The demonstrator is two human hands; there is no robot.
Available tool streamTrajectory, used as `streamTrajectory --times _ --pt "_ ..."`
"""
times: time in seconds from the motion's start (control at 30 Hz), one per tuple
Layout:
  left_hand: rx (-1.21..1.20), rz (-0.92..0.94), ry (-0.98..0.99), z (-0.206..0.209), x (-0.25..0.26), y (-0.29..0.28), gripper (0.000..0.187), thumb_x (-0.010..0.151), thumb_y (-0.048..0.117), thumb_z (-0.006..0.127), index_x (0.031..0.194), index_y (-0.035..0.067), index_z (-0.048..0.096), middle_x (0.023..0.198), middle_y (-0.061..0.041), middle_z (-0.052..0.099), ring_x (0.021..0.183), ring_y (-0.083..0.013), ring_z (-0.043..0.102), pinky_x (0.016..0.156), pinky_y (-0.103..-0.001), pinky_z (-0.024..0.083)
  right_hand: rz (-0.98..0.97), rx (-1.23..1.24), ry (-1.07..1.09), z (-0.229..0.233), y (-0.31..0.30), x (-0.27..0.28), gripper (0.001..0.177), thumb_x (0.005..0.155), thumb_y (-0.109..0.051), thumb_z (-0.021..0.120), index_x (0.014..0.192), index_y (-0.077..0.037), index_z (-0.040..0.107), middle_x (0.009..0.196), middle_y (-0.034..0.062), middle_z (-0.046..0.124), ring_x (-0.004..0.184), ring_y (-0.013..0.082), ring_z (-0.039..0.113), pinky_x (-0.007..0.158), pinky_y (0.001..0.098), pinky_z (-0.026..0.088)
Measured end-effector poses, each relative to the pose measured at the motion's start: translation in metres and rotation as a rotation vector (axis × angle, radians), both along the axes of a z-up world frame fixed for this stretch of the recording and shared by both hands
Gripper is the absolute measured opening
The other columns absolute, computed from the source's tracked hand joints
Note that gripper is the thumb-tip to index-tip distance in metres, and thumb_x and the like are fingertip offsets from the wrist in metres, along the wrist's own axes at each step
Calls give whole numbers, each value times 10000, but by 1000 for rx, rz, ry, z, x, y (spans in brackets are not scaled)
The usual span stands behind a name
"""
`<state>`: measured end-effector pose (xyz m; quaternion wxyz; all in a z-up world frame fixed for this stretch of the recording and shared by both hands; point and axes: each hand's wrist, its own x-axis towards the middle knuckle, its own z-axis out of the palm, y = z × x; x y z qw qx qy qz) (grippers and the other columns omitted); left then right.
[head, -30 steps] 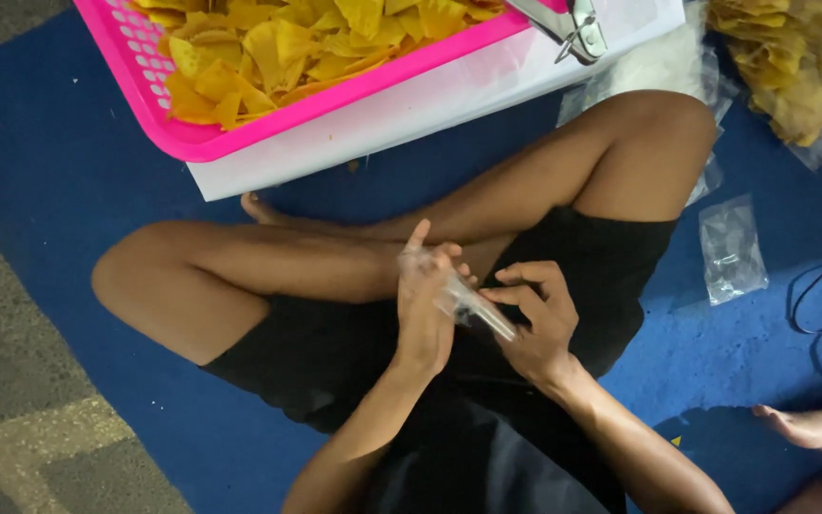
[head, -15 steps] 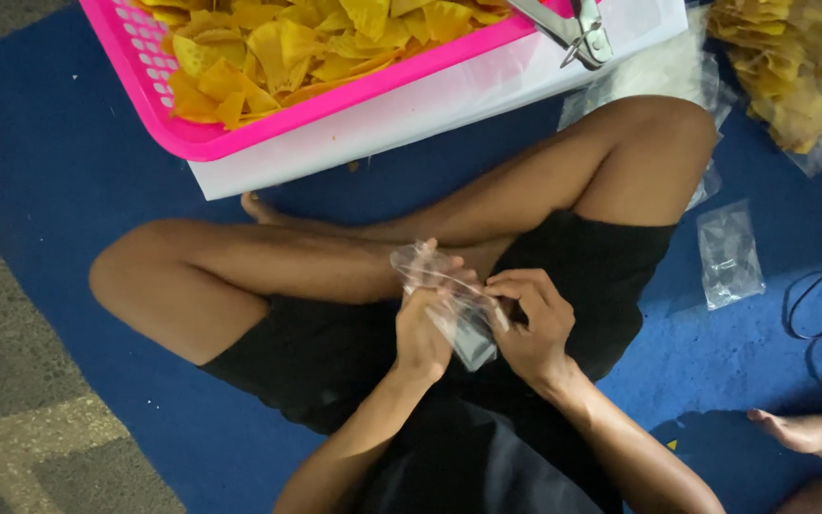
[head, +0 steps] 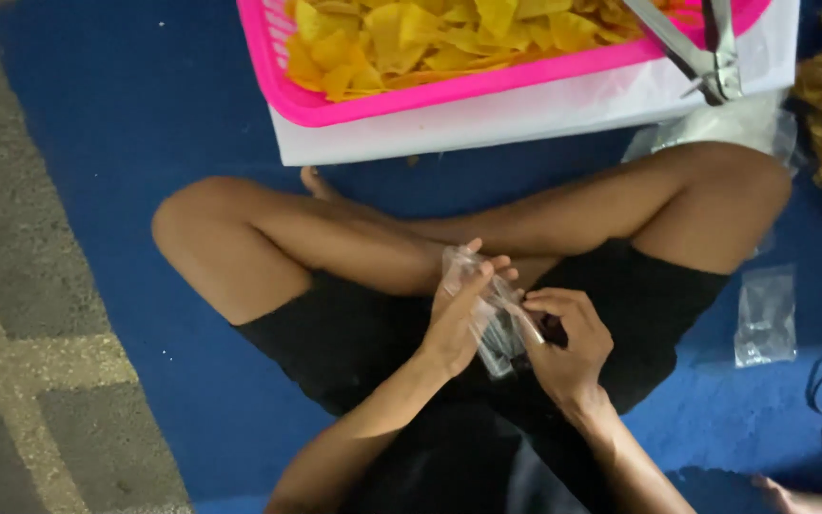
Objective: The person uses tongs to transfer yellow snack chips from a pink plastic basket into small clear plastic bags, and then seals the bags by hand while sitting on the floor.
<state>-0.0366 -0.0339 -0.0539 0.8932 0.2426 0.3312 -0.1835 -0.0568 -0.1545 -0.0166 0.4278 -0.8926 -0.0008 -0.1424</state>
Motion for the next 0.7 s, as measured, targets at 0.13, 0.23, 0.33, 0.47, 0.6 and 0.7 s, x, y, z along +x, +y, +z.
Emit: streamTrajectory --times 0.13,0.23,0.33,0.47,0.6,0.7 --pt "-26 37 -11 -11 2 13 501 895 94 598 1349 62 391 1080 -167 614 955 -287 621 828 -478 539 -26 -22 -15 -2 1 -4 122 728 -87 779 791 -94 675 803 38 672 661 213 637 528 287 491" --pt "-118 -40 -157 -2 7 24 669 827 118 630 1394 104 274 1174 -115 480 1049 -211 507 928 -416 471 -53 34 127 9 9 -3 184 646 -1 730 785 -19 611 884 111 651 775 203 623 697 265 484" --pt "-99 -137 -182 14 14 29 720 793 16 629 1401 133 263 1170 -121 499 1030 -213 527 918 -408 478 -75 61 141 17 16 4 209 654 -64 770 801 -39 625 893 58 640 603 86 524 507 189 393" --pt "11 -115 -188 30 26 45 706 785 -26 589 1403 85 267 1088 -120 517 958 -207 544 847 -340 477 -51 156 109 18 10 8 293 612 -59 793 833 -35 603 927 74 625 651 100 553 582 191 461" --pt "81 95 -298 71 51 89 724 770 101 676 1380 103 286 1048 -102 539 890 -205 568 859 -434 489 29 152 3 19 -17 13 559 544 -211 846 993 -32 566 1046 121 602 716 131 572 627 212 496" --pt "47 197 -545 124 80 127 831 807 134 707 1448 88 179 1122 -86 517 978 -191 545 877 -392 449 -123 16 -64 36 -33 34 524 581 -87 808 1049 -6 584 835 57 608 679 122 555 656 223 466"
